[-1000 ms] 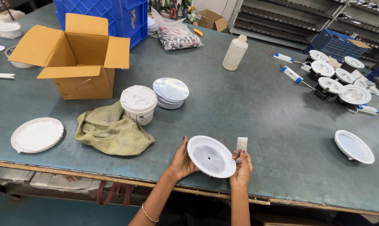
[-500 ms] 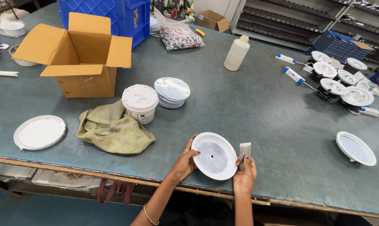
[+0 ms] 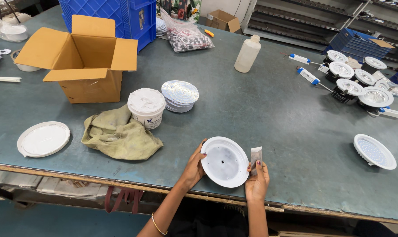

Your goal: The person picks up white circular light fixture housings from a cardboard box, scoops a white paste from a tub with a small metal spatula, and spreads it inside the housings. The person then places the treated housings back into the box. The process is repeated for several units.

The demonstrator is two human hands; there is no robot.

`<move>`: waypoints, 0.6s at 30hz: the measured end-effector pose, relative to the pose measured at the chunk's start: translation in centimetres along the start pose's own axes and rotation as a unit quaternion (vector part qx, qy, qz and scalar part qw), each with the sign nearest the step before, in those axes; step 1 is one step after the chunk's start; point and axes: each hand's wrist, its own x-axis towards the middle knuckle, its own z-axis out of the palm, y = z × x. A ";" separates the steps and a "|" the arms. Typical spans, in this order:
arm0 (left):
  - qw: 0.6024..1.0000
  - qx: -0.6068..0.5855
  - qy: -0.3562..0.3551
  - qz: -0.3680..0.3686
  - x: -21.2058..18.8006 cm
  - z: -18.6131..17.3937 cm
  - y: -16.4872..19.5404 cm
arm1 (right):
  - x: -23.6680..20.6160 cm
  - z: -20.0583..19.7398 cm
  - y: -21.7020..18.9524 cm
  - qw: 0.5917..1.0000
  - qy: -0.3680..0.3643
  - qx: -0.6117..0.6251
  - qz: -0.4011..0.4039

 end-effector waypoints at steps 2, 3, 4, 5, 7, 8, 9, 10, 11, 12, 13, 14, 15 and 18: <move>1.000 -0.010 -0.010 0.005 0.0 -0.2 -0.1 | 0.0 0.0 0.0 1.000 -0.002 0.001 -0.001; 1.000 -0.015 -0.015 0.008 0.0 -0.2 -0.1 | 0.0 -0.1 0.0 1.000 0.000 -0.002 0.000; 1.000 -0.015 -0.015 0.007 0.0 -0.2 0.0 | 0.0 -0.1 0.0 1.000 0.001 -0.004 0.000; 1.000 -0.015 -0.015 0.007 0.0 -0.2 0.0 | 0.0 -0.1 0.0 1.000 -0.001 -0.002 0.000; 1.000 -0.015 -0.006 0.002 0.0 -0.1 0.1 | 0.0 0.0 0.0 1.000 -0.006 0.000 0.001; 1.000 -0.014 0.001 -0.002 0.0 0.0 0.1 | 0.0 0.0 -0.1 1.000 -0.006 -0.001 0.002; 1.000 -0.014 0.009 -0.006 0.0 0.2 0.2 | -0.1 0.0 -0.1 1.000 -0.006 -0.001 0.003; 1.000 -0.012 0.010 -0.002 0.0 0.3 0.3 | -0.1 -0.1 -0.1 1.000 -0.005 -0.003 0.004; 1.000 -0.011 0.011 0.003 -0.1 0.5 0.3 | -0.1 -0.1 -0.1 1.000 -0.005 -0.001 0.004; 1.000 -0.009 0.013 0.007 -0.2 0.6 0.4 | -0.1 -0.1 0.0 1.000 -0.005 0.000 0.004; 1.000 0.000 0.019 0.011 -0.3 0.7 0.4 | -0.1 -0.2 0.0 1.000 -0.004 0.001 0.005; 1.000 0.010 0.025 0.015 -0.3 0.8 0.4 | -0.1 -0.3 0.0 1.000 -0.004 0.000 0.004; 0.999 0.020 0.031 0.019 -0.4 0.9 0.4 | -0.1 -0.3 0.1 1.000 -0.003 0.000 0.004; 0.999 0.017 0.028 0.023 -0.4 0.9 0.4 | 0.0 -0.5 0.2 1.000 -0.009 0.005 -0.002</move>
